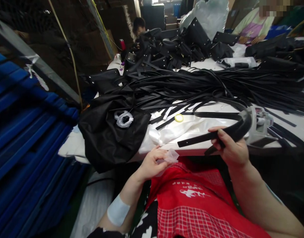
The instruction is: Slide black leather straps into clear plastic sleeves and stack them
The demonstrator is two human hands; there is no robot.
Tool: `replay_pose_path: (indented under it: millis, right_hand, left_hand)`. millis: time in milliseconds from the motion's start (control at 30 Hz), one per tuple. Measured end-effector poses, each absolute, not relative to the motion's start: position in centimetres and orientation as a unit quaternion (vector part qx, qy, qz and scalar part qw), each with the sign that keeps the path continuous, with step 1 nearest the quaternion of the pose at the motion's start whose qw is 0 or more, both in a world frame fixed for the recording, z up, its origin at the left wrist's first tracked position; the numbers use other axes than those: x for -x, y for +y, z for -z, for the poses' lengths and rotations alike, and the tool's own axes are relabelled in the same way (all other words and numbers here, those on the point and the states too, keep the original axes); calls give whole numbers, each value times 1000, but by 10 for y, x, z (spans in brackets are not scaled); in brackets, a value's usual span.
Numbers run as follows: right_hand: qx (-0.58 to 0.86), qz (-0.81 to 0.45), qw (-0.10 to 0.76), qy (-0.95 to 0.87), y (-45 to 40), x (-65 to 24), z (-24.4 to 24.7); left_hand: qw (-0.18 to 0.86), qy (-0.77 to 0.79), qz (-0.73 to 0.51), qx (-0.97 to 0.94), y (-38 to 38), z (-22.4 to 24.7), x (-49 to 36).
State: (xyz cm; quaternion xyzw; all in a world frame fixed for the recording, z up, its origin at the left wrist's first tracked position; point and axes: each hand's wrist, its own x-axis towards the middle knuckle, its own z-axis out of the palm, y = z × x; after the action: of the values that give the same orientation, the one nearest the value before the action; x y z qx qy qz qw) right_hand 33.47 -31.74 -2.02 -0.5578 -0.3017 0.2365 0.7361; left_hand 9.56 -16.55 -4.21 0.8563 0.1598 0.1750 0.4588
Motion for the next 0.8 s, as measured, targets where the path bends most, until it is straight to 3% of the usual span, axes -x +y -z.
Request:
replay_pose_path:
  millis: [333, 600, 800]
  right_hand:
    - [593, -308, 655, -353, -317, -319, 26]
    - [573, -358, 655, -338, -323, -323, 29]
    - [596, -355, 572, -437, -309, -301, 53]
  left_hand:
    - [463, 120, -142, -866, -164, 42, -104]
    - [578, 85, -133, -800, -169, 47, -115]
    - [645, 97, -133, -746, -182, 49, -129]
